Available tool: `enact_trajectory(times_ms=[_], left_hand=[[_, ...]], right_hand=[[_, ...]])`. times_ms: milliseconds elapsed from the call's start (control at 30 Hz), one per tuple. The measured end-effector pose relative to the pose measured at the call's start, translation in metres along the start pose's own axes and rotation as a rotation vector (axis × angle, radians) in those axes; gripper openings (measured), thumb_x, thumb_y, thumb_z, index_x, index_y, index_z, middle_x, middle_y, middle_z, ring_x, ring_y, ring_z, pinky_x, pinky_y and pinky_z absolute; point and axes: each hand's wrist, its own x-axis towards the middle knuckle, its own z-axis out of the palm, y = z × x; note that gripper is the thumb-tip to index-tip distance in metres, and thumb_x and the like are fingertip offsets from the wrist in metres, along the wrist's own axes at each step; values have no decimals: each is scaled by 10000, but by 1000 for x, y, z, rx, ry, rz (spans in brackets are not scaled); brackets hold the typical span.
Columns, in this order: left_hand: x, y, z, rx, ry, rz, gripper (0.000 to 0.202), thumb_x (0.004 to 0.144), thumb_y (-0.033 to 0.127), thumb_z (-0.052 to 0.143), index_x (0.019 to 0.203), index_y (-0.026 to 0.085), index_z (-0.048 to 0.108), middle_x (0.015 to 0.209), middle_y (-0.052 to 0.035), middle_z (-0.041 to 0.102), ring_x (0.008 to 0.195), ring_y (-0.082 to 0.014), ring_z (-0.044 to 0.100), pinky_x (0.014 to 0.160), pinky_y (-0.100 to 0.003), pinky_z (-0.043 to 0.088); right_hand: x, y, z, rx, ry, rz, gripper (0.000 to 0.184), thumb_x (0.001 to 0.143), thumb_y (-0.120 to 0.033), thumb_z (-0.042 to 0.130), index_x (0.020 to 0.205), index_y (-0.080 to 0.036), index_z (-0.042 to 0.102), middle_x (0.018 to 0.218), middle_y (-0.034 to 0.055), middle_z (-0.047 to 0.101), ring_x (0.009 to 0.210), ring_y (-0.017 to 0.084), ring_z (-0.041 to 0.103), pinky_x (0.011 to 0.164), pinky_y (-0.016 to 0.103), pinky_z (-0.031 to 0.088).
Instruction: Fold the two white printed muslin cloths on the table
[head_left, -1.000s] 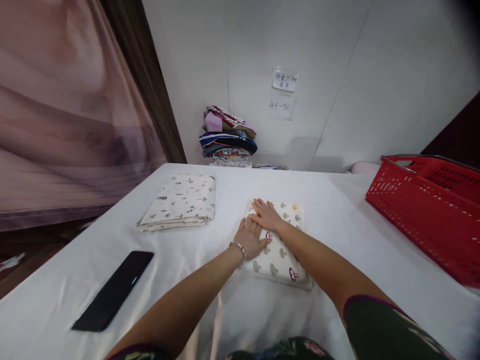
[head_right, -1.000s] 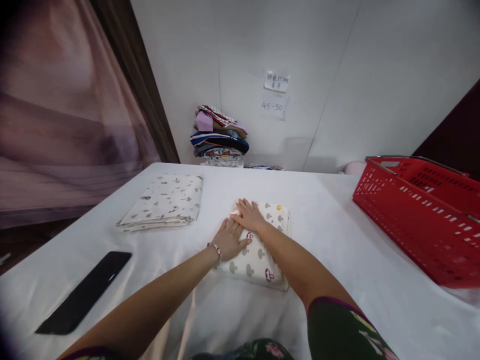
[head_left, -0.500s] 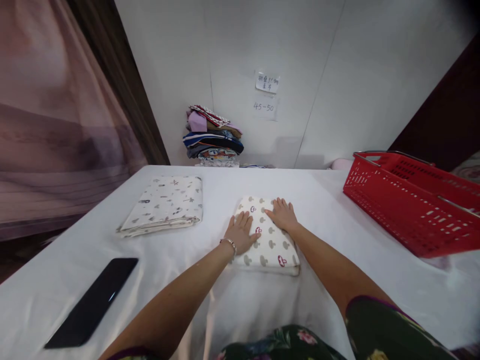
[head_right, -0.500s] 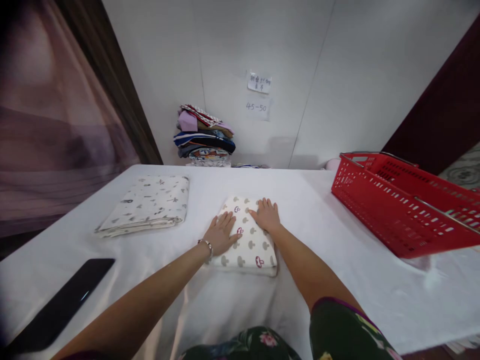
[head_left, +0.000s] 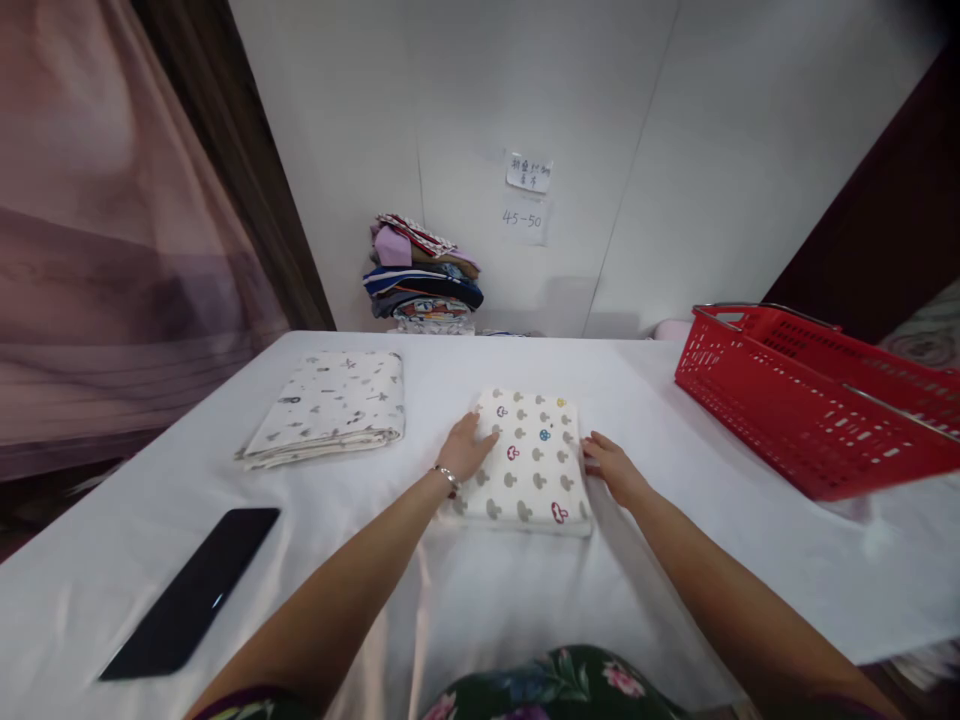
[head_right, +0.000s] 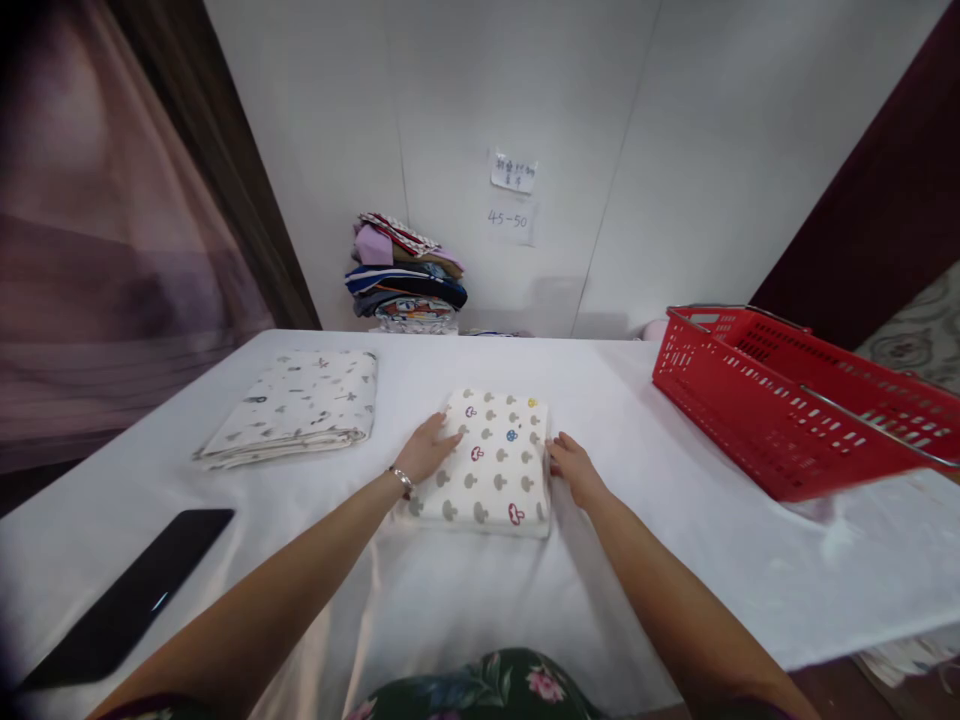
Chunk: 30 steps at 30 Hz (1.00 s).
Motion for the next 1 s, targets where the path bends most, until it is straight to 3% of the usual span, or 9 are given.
enact_trajectory(times_ms=[100,267,400,533,667,833,1000], left_hand=[[3,-4,-11,-59,-47,-182,660,814,513,426,1358,148,344,1350,-128,468,1221,-234,456,992,-332,359],[8,-12,-19,-64,-102,-275,587,793,504,454,1221,104,499,1235,-171,561,1151,-275,519,918,-338,405],[13,-16,-19,-111,-156,-295,492,770,536,475,967,114,631,1118,-160,634,1040,-283,587,830,-317,448],[16,-16,-18,-206,-199,-332,474,751,546,502,917,122,633,1055,-133,666,948,-246,628,723,-269,477],[17,-15,-16,-289,-195,-355,466,743,529,527,957,124,613,1069,-126,663,932,-230,631,686,-255,478],[14,-14,-15,-350,-189,-371,458,707,532,576,925,131,606,1016,-123,676,906,-241,632,664,-264,475],[-6,-16,-11,-454,-179,-360,437,692,523,607,905,141,595,966,-115,679,856,-231,637,639,-267,488]], right_hand=[[-23,2,-4,201,-71,115,804,782,-367,596,1425,-116,182,1236,138,549,1018,215,590,745,300,546],[-36,-6,-6,149,-78,179,832,765,-392,635,1414,-95,207,1064,147,625,786,200,637,617,304,553],[-28,-11,-6,69,-186,210,699,751,-499,631,1292,-116,410,864,102,671,658,179,630,559,293,530],[-20,-11,-2,-13,-228,172,546,708,-530,665,1097,-161,561,852,77,681,659,167,628,523,250,489],[-21,-9,4,81,-169,114,589,674,-402,735,1176,-197,505,864,55,677,733,182,643,601,266,507],[-27,-11,5,199,-148,144,761,681,-321,732,1331,-229,347,982,75,657,798,209,650,659,303,533],[-28,-17,-1,256,-172,154,942,663,-271,731,1423,-220,176,1119,102,615,841,226,649,698,330,545]])
